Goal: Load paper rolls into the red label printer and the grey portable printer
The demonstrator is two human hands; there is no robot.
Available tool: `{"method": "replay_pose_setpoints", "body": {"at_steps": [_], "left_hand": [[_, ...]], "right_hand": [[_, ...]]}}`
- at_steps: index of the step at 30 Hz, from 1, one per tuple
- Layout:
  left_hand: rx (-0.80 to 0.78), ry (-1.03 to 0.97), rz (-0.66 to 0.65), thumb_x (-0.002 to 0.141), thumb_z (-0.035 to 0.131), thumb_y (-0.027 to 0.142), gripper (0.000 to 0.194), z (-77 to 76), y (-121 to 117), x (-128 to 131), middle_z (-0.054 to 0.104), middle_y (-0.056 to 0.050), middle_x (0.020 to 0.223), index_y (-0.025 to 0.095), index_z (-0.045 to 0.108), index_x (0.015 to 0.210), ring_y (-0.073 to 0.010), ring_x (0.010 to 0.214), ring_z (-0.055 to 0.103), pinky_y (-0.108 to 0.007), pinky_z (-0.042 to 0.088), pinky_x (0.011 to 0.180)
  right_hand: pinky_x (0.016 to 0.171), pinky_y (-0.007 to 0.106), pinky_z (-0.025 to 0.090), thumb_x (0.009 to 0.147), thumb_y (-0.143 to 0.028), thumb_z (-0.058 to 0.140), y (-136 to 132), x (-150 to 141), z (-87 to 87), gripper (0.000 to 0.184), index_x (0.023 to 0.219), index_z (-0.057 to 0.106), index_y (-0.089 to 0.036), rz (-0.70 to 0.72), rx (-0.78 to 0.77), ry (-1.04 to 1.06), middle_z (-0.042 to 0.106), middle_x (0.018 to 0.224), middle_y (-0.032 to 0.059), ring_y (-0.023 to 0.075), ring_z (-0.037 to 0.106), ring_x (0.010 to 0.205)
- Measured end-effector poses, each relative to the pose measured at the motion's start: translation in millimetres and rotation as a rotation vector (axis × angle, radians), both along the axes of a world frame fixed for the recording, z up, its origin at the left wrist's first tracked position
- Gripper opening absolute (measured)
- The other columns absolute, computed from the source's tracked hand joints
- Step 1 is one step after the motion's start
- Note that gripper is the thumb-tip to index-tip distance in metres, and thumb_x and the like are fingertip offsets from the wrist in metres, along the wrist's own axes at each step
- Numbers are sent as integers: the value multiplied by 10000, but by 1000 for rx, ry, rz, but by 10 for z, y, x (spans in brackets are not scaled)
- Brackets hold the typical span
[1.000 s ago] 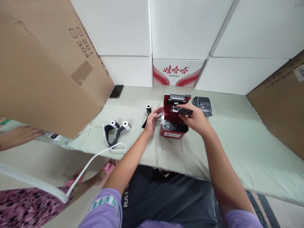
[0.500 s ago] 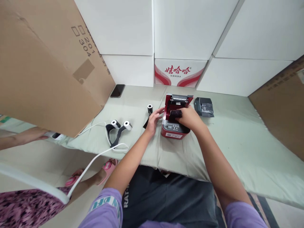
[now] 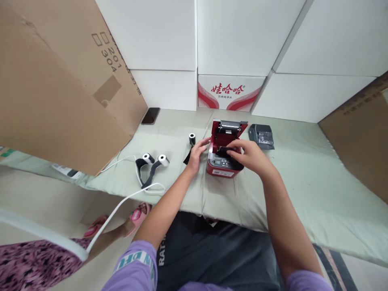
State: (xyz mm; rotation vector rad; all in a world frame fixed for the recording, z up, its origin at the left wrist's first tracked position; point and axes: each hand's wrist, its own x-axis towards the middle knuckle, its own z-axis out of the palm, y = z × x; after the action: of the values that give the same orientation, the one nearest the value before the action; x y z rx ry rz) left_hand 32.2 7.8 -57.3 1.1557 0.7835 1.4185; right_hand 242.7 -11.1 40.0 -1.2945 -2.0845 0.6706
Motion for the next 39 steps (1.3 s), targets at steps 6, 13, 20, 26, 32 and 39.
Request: {"method": "replay_pose_setpoints", "body": {"at_steps": [6,13,20,26,32,39], "left_hand": [[508,550,93,898,555,423,415,132,-146,-28,580,-81,1441,255,700,1249,-293,1343,474,-491,335,1170],[743,712,180,878,592,340,240,161,-241,23,638,-92,1285,252,806,940,-280,1215,491,-489,387,1104],[666,807,237,863,627,319,195,203,-300,33,601,-78,1323,281,818,867,-289,1229,457,-501,355,1115],[581,781,368,923,615,336,205,292,-267,108,559,-73,1371,271,804,875,-267,1269,458,-489,346,1128],[458,709,357,929,630,333,164,377,-155,178,587,-61,1362,262,777,906,-247,1295,489,-476,385,1125],[369,704,279,894,664,331,131,429,-121,186,604,-47,1353,269,778,875,-257,1335,476,-491,339,1186]], "right_hand": [[837,424,515,907,-266,618,-320,11,-62,144,949,755,-255,101,152,-11,760,970,53,254,641,918],[995,481,462,933,-408,589,169,83,-93,292,1185,680,-291,-282,396,221,660,1251,85,300,557,1236],[881,420,491,889,-394,626,244,164,-319,204,1031,706,-271,-279,276,388,679,962,34,238,638,975],[1046,446,460,836,-337,644,112,124,-623,282,1115,685,-314,-230,95,683,650,1235,29,264,579,1215],[1184,484,361,720,-254,602,209,28,-729,666,1373,533,-369,-218,-162,917,503,1508,-6,270,458,1400],[1228,488,310,649,-241,602,154,7,-726,874,1487,399,-385,-229,-334,999,449,1562,-19,261,426,1439]]}}
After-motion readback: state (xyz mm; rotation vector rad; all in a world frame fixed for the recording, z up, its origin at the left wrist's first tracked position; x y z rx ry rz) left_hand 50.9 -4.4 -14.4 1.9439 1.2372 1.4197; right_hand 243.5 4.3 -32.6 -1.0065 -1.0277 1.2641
